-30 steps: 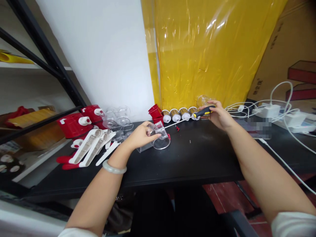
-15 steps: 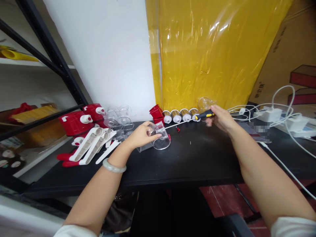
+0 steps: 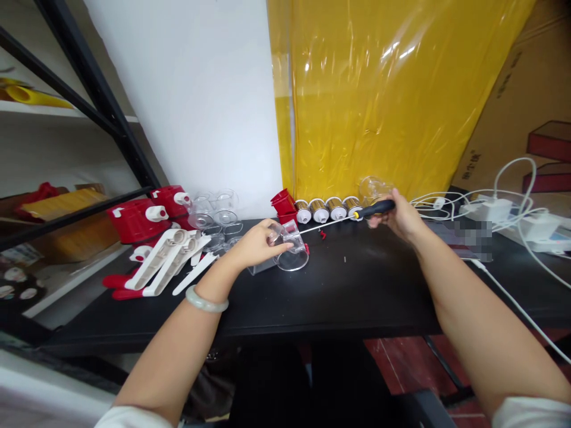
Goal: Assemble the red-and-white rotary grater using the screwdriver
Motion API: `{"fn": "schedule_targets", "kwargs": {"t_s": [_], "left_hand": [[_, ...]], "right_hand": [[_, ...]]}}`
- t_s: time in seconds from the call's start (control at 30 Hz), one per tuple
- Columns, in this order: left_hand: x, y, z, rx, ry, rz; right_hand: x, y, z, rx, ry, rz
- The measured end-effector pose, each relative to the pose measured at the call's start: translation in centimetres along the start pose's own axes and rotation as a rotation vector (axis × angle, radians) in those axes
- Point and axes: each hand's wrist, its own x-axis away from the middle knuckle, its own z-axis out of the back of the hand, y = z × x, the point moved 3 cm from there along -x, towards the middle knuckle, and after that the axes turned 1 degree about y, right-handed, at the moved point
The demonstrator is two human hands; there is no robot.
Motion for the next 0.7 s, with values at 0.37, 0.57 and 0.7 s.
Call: {"fn": "schedule_targets", "kwargs": {"t_s": [0.37, 0.57, 0.7], "left_hand": [[-0.04, -0.01, 0.01, 0.013, 0.011, 0.016], [-0.11, -0.17, -0.04, 0.041, 0.051, 0.012], [-0.08, 0.04, 0.02, 0.032, 0.057, 0.002]], "right_hand": [[-0.17, 0.16, 0.11, 0.107, 0.037, 0.033], [0.07, -0.33, -0.31, -0.057, -0.066, 0.031], [0.12, -0.1, 0.1, 0.115, -0.01, 0.036]]}}
